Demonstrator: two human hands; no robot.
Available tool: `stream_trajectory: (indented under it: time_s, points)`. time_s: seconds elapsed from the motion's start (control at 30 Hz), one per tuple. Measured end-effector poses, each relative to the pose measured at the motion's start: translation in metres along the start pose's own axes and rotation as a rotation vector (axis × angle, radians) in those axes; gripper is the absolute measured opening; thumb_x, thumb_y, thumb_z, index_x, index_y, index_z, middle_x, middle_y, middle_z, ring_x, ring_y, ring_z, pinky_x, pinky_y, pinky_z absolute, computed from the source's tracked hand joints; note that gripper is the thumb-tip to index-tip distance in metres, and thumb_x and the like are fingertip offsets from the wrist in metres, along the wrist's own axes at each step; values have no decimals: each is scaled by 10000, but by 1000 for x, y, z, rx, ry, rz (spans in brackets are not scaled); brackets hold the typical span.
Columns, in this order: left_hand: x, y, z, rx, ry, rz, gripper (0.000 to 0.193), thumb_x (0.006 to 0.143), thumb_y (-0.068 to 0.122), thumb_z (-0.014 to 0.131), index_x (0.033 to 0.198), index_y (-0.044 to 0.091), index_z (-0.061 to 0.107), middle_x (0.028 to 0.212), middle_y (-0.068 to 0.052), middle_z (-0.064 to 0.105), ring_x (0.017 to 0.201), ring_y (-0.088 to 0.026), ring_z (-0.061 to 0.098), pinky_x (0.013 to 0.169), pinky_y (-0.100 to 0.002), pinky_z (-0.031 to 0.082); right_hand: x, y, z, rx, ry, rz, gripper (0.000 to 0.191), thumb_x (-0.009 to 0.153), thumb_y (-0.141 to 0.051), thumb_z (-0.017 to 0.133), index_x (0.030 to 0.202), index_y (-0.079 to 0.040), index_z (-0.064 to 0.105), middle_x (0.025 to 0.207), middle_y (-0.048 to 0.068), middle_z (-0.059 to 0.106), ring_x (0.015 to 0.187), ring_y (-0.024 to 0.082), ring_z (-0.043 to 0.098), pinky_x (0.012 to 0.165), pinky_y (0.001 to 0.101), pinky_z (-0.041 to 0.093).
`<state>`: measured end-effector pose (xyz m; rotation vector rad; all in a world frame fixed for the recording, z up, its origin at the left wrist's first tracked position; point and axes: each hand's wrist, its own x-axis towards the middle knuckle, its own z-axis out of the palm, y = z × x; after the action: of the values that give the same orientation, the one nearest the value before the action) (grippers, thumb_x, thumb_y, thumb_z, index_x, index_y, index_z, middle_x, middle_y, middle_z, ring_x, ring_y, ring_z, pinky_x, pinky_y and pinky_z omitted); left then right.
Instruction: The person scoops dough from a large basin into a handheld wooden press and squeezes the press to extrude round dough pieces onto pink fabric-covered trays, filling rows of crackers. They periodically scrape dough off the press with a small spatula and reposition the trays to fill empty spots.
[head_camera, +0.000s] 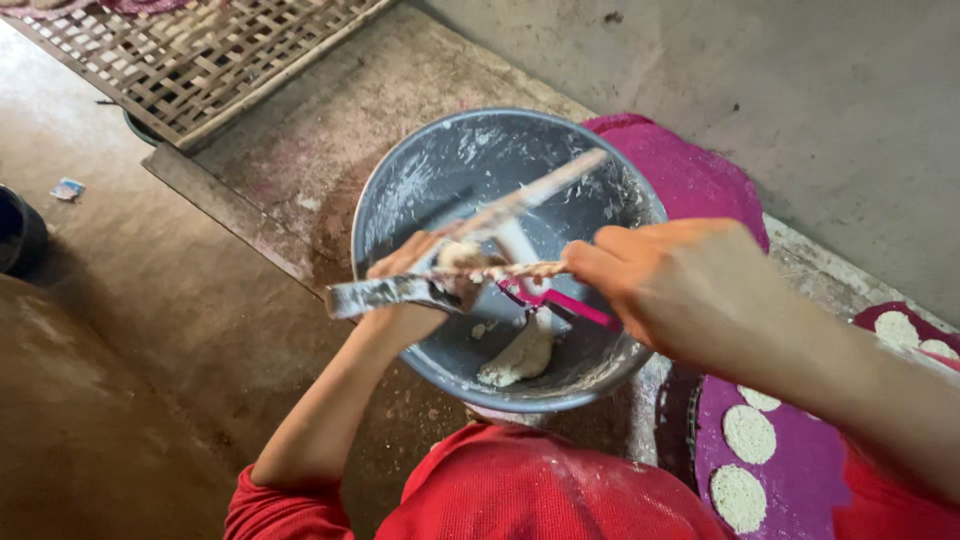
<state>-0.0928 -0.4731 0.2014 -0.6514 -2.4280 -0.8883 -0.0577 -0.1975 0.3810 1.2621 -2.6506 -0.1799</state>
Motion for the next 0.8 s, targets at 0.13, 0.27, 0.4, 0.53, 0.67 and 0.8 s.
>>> stream_trajectory:
  time_s: [0.13, 0.27, 0.4, 0.53, 0.67, 0.8]
  points:
    - [7, 7, 10, -21, 6, 109, 481, 872, 393, 765, 1281, 153, 680, 1372, -96, 673, 1138, -292, 675, 899, -407, 556, 26, 11, 8, -28, -197, 76, 192, 818, -187, 654, 1009, -175, 678, 761, 22, 678, 642, 266, 700, 465, 413, 522]
    - [6, 8, 30, -225, -26, 79, 488, 872, 374, 752, 1297, 149, 674, 1379, -76, 661, 1182, -290, 673, 1028, -397, 550, 56, -32, 37, -126, -65, -103, 143, 798, -163, 674, 937, -133, 659, 793, 57, 694, 629, 249, 716, 526, 382, 554]
    - [2, 1, 37, -193, -73, -34, 476, 833, 362, 776, 1259, 162, 703, 1347, -107, 674, 1100, -267, 684, 913, -386, 560, 59, -49, 32, -160, -48, -136, 173, 812, -152, 665, 959, -62, 650, 771, 90, 682, 585, 236, 700, 506, 345, 556]
    - [5, -10, 20, 193, -68, -188, 506, 935, 435, 783, 1306, 111, 668, 1228, -81, 708, 943, -194, 696, 685, -357, 573, 29, -17, 1, -87, -232, 82, 170, 887, -138, 636, 1055, -116, 647, 774, 56, 640, 582, 205, 686, 458, 366, 544]
    - [8, -9, 3, 76, 127, -73, 619, 876, 407, 801, 1397, 108, 650, 1166, -71, 689, 871, -190, 697, 758, -342, 599, 19, 8, 3, -70, -164, 87, 236, 808, -116, 654, 1043, -141, 647, 769, 42, 655, 562, 271, 685, 414, 409, 521]
    - [14, -1, 14, 135, 205, 155, 592, 826, 392, 801, 1319, 109, 633, 1357, -93, 681, 1045, -276, 703, 827, -374, 595, 37, -4, 22, -98, -269, 99, 164, 835, -185, 649, 996, -163, 640, 795, 65, 681, 561, 274, 706, 432, 414, 535]
